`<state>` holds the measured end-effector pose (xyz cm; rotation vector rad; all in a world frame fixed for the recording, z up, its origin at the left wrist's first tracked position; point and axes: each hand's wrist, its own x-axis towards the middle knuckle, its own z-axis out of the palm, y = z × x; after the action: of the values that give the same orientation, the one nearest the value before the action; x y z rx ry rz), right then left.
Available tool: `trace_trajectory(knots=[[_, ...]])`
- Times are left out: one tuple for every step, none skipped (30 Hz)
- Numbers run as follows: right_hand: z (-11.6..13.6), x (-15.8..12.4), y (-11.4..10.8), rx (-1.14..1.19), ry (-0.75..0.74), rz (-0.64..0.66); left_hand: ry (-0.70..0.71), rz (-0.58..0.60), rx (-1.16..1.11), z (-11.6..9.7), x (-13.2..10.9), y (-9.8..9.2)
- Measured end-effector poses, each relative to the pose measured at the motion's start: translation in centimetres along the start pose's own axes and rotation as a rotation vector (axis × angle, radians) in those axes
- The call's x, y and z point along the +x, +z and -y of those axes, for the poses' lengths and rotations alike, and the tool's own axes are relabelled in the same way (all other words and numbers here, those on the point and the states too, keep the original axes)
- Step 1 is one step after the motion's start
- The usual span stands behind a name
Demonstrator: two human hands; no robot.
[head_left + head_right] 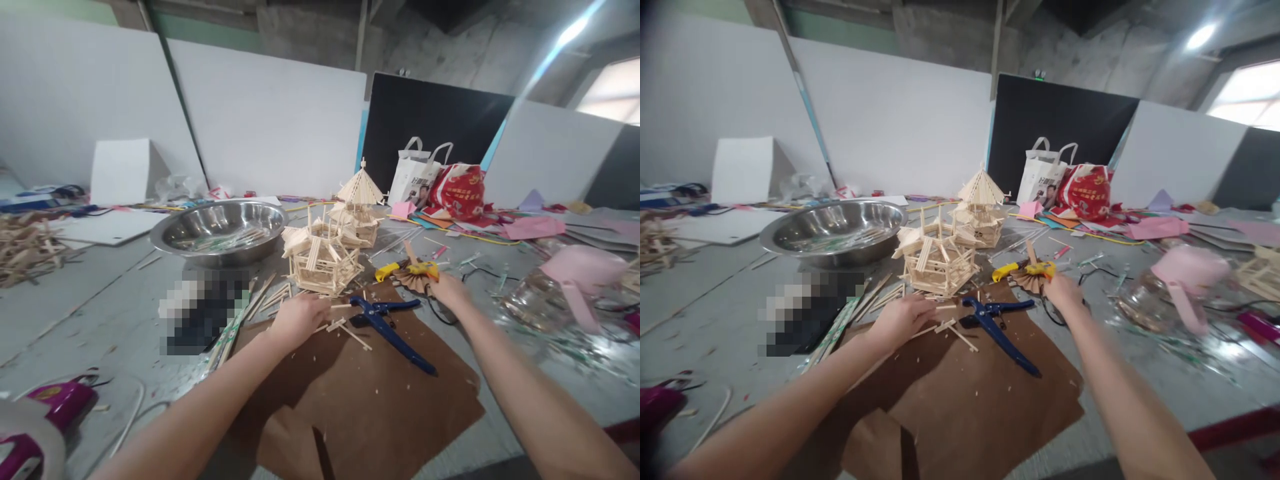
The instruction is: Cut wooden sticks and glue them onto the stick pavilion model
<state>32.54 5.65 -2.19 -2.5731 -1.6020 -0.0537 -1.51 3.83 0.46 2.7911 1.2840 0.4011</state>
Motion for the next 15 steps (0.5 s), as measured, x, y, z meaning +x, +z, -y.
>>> trace_trajectory(knots=[[-0.4,0.5,0.4,-0.004,0.015,0.017,-0.063,-0.003,-0.061,0.1,0.1,-0.5],[-0.7,0.9,0.7,-0.006,0.025,0.028,-0.127,-0.021,-0.120,0.3,0.2,-0.9],[-0.8,1.2,0.9,-0.006,0.025,0.037,-0.193,-0.050,-0.172,0.6,0.4,-1.3],[-0.9,1.5,1.0,-0.004,0.021,0.048,-0.249,-0.087,-0.221,0.9,0.5,-1.7],[-1.0,1.8,1.1,-0.001,0.013,0.058,-0.295,-0.129,-0.267,1.2,0.6,-2.0],[-1.1,2.1,1.1,0.003,0.000,0.068,-0.328,-0.168,-0.319,1.6,0.8,-2.2],[-1.2,2.4,1.2,0.008,-0.015,0.078,-0.344,-0.199,-0.380,1.9,0.9,-2.3],[-1.3,2.7,1.2,0.012,-0.029,0.087,-0.344,-0.220,-0.449,2.2,1.0,-2.4],[-1.5,3.0,1.2,0.017,-0.042,0.096,-0.336,-0.231,-0.523,2.4,1.1,-2.4],[-1.7,3.3,1.3,0.021,-0.051,0.104,-0.331,-0.234,-0.595,2.6,1.2,-2.3],[-2.0,3.6,1.4,0.024,-0.056,0.112,-0.333,-0.229,-0.662,2.8,1.3,-2.2],[-2.3,3.8,1.5,0.028,-0.062,0.121,-0.343,-0.223,-0.720,2.9,1.4,-2.1],[-2.5,4.0,1.6,0.033,-0.069,0.130,-0.366,-0.222,-0.759,3.0,1.5,-2.0],[-2.8,4.2,1.7,0.038,-0.076,0.139,-0.402,-0.229,-0.777,3.2,1.6,-1.8],[-3.0,4.3,1.8,0.043,-0.082,0.145,-0.447,-0.243,-0.775,3.3,1.7,-1.7]])
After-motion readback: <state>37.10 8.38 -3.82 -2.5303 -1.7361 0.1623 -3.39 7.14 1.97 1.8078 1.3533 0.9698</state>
